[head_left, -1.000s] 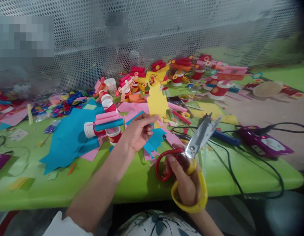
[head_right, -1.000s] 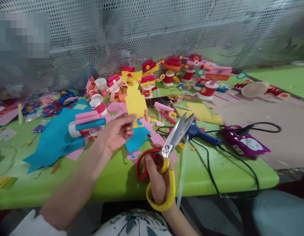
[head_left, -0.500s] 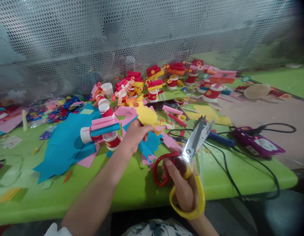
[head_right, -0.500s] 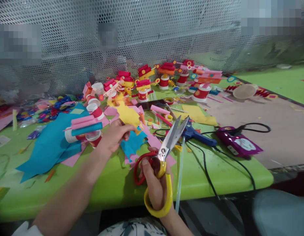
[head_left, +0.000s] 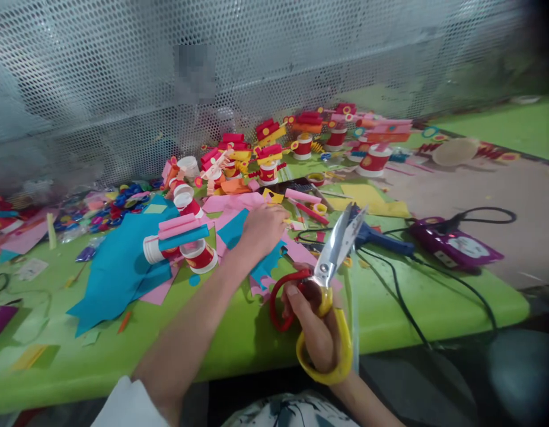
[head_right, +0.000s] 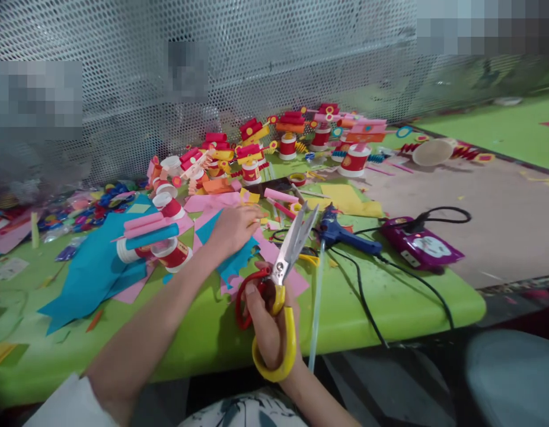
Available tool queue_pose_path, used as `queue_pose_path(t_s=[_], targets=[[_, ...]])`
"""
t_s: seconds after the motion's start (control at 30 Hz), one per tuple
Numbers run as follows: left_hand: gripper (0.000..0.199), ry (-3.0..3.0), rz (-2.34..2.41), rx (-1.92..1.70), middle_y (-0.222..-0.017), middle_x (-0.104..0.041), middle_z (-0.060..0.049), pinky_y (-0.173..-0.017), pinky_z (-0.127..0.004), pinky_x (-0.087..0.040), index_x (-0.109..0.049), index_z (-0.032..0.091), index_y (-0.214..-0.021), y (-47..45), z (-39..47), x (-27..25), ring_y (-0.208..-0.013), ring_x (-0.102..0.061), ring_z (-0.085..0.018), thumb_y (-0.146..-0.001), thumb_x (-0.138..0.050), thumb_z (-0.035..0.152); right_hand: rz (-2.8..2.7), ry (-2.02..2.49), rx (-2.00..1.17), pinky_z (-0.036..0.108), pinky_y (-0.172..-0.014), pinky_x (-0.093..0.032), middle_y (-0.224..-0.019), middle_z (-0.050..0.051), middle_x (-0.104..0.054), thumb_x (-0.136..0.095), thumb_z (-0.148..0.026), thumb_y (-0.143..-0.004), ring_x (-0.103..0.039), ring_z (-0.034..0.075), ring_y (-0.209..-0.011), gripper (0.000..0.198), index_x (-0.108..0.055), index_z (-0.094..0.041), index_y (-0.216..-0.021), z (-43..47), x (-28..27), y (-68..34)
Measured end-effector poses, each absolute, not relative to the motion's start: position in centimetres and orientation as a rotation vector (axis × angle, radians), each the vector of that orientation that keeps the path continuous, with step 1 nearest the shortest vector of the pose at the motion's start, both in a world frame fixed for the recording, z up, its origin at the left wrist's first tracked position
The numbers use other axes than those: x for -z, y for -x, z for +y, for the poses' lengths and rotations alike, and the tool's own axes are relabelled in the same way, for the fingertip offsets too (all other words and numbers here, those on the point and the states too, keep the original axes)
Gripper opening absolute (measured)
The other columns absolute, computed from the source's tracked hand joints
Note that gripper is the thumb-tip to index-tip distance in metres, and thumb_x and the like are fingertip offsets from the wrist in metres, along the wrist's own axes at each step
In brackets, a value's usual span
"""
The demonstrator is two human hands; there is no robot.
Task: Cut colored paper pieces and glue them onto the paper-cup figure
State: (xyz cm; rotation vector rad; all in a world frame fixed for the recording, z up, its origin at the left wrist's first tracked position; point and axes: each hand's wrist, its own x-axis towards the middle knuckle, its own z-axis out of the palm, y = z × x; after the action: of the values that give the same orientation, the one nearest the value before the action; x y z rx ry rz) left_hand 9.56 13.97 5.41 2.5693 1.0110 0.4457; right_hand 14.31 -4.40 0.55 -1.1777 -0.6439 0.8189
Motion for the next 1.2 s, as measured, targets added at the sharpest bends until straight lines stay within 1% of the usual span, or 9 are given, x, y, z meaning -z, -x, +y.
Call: queue_pose_path(t_s=[0.1, 0.23, 0.37, 0.57, 0.7, 0.77, 0.87, 0.97, 1.2], targets=[[0.016, -2.544, 1.075, -0.384, -0.117, -0.082, -0.014, -0.115, -0.046, -0.045, -0.083, 0.022, -0.093, -11.3, 15.0, -5.0, -0.126, -0.067, -0.033, -0.094, -0.068, 0.016, -0.64, 1.151, -0.828, 0.027, -0.04, -0.05, -0.064, -0.002, -0.063, -0.081, -0.052, -0.088, -0.056, 0.015, -0.049, 0.033, -0.071, -0.022, -0.094, -4.5, -0.7, -14.2], [0.014, -2.452, 1.142, -0.409, -0.105, -0.083, -0.014, -0.108, -0.044, -0.049, -0.084, 0.024, -0.084, -12.0, 15.7, -4.2, -0.118, -0.072, -0.033, -0.09, -0.073, 0.018, -0.626, 1.117, -0.822, 0.027, -0.041, -0.049, -0.065, -0.004, -0.062, -0.081, -0.053, -0.087, -0.054, 0.015, -0.049, 0.044, -0.07, -0.021, -0.117, -4.5, -0.6, -14.0], [0.009, -2.283, 1.179, -0.525, -0.097, -0.084, -0.01, -0.101, -0.039, -0.052, -0.086, 0.026, -0.082, -11.8, 16.5, -3.5, -0.114, -0.074, -0.032, -0.086, -0.079, 0.022, -0.61, 1.101, -0.825, 0.027, -0.043, -0.051, -0.065, -0.004, -0.061, -0.081, -0.054, -0.087, -0.054, 0.015, -0.049, 0.046, -0.069, -0.022, -0.118, -4.4, -0.5, -14.0], [0.012, -1.953, 1.127, -0.77, -0.099, -0.085, -0.009, -0.092, -0.035, -0.055, -0.087, 0.02, -0.089, -11.2, 17.7, -4.0, -0.096, -0.076, -0.025, -0.088, -0.075, 0.019, -0.605, 1.106, -0.834, 0.027, -0.041, -0.05, -0.067, -0.003, -0.063, -0.081, -0.052, -0.087, -0.055, 0.015, -0.049, 0.042, -0.067, -0.023, -0.114, -4.4, -0.5, -14.0], [0.018, -1.711, 1.082, -0.869, -0.095, -0.084, -0.01, -0.073, -0.03, -0.057, -0.085, 0.017, -0.099, -9.9, 16.2, -5.6, -0.082, -0.075, -0.02, -0.089, -0.076, 0.028, -0.617, 1.133, -0.811, 0.027, -0.04, -0.05, -0.066, -0.003, -0.063, -0.08, -0.05, -0.087, -0.057, 0.016, -0.049, 0.042, -0.068, -0.022, -0.115, -4.4, -0.6, -14.0], [0.022, -1.634, 1.055, -0.869, -0.093, -0.084, -0.01, -0.068, -0.03, -0.058, -0.085, 0.017, -0.103, -8.7, 14.2, -6.3, -0.079, -0.076, -0.02, -0.089, -0.077, 0.033, -0.629, 1.151, -0.783, 0.027, -0.04, -0.051, -0.064, -0.004, -0.062, -0.08, -0.05, -0.086, -0.056, 0.015, -0.048, 0.041, -0.069, -0.022, -0.114, -4.3, -0.6, -14.2], [0.017, -1.517, 0.944, -0.889, -0.092, -0.085, -0.009, -0.071, -0.031, -0.062, -0.086, 0.019, -0.095, -6.3, 10.2, -6.5, -0.082, -0.078, -0.021, -0.083, -0.084, 0.031, -0.636, 1.177, -0.741, 0.028, -0.044, -0.055, -0.066, -0.003, -0.064, -0.083, -0.047, -0.085, -0.057, 0.015, -0.049, 0.039, -0.07, -0.022, -0.112, -4.2, -0.9, -14.5], [0.009, -1.685, 0.835, -1.056, -0.099, -0.086, -0.008, -0.079, -0.03, -0.065, -0.087, 0.022, -0.093, -3.9, 6.6, -5.8, -0.091, -0.08, -0.021, -0.087, -0.081, 0.026, -0.634, 1.169, -0.738, 0.03, -0.046, -0.057, -0.07, -0.003, -0.067, -0.084, -0.047, -0.084, -0.06, 0.016, -0.051, 0.043, -0.07, -0.024, -0.117, -4.0, -1.3, -14.7], [0.023, -2.118, 0.552, -1.266, -0.111, -0.086, -0.007, -0.094, -0.033, -0.067, -0.086, 0.026, -0.108, -0.8, 4.5, -3.1, -0.101, -0.082, -0.019, -0.094, -0.075, 0.012, -0.606, 1.121, -0.778, 0.029, -0.047, -0.057, -0.07, -0.004, -0.069, -0.09, -0.045, -0.077, -0.062, 0.016, -0.052, 0.056, -0.067, -0.024, -0.124, -3.5, -1.6, -14.7]])
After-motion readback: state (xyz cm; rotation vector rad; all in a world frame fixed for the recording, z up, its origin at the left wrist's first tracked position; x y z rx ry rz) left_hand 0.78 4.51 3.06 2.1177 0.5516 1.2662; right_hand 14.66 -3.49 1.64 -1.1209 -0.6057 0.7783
